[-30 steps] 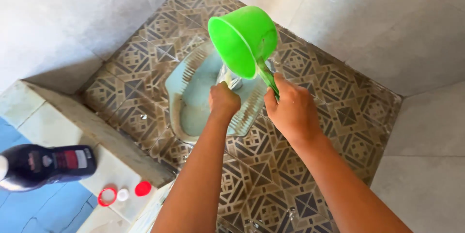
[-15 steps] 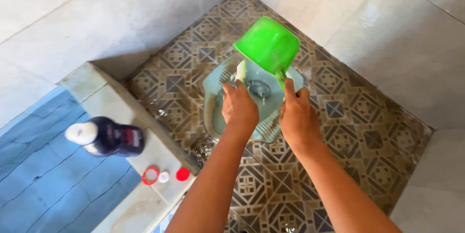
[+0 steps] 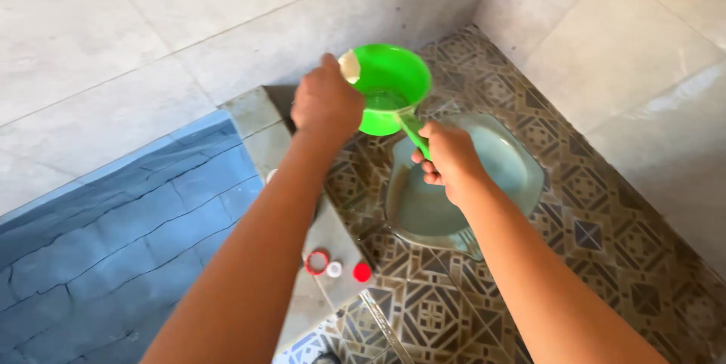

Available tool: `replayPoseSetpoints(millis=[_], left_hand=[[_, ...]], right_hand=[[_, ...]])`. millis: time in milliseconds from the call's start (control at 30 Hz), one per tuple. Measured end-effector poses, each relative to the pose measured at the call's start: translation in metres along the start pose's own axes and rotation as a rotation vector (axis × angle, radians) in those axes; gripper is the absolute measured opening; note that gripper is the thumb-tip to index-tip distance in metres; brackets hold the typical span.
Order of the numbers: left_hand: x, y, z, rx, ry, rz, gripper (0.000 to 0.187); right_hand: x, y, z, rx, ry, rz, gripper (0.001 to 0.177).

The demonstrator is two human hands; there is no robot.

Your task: Cleaning a squat toilet and surrounding bathroom floor using a brush, water, and cleaning solutions.

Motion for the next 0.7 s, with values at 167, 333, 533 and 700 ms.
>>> replayPoseSetpoints(millis=[167,333,533,700], left_hand=[[0.004,0.059,0.067,0.044,0.258,0.09,0.046],[0.019,0.038,0.143,0.108,0.288,-0.005,0.032],[0.047,0.002,0.217,0.145,0.289,-0.169,0.023],[0.079,0.008,0.225,0.185,0.179,-0.325,0.028]], right_hand=[[-0.019,-0.066,-0.006,0.209,0.1,0.246,0.026],[-0.043,-0.111,-0.017,0.242,0.153,0.398,0.029],[-0.083,-0.149,-0.048,0.298,0.199,0.5,0.036],[-0.095,-0.169,-0.073,0.225,0.124,0.503,0.035]])
Point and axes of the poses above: each hand's wrist, its own x-axis away from the middle knuckle, its own y-axis out of the back of the hand, z = x × y, the point moved 1 cm from there along -x, towards the middle knuckle, and after that the axes turned 4 degrees about -z, right-handed, at the moved point
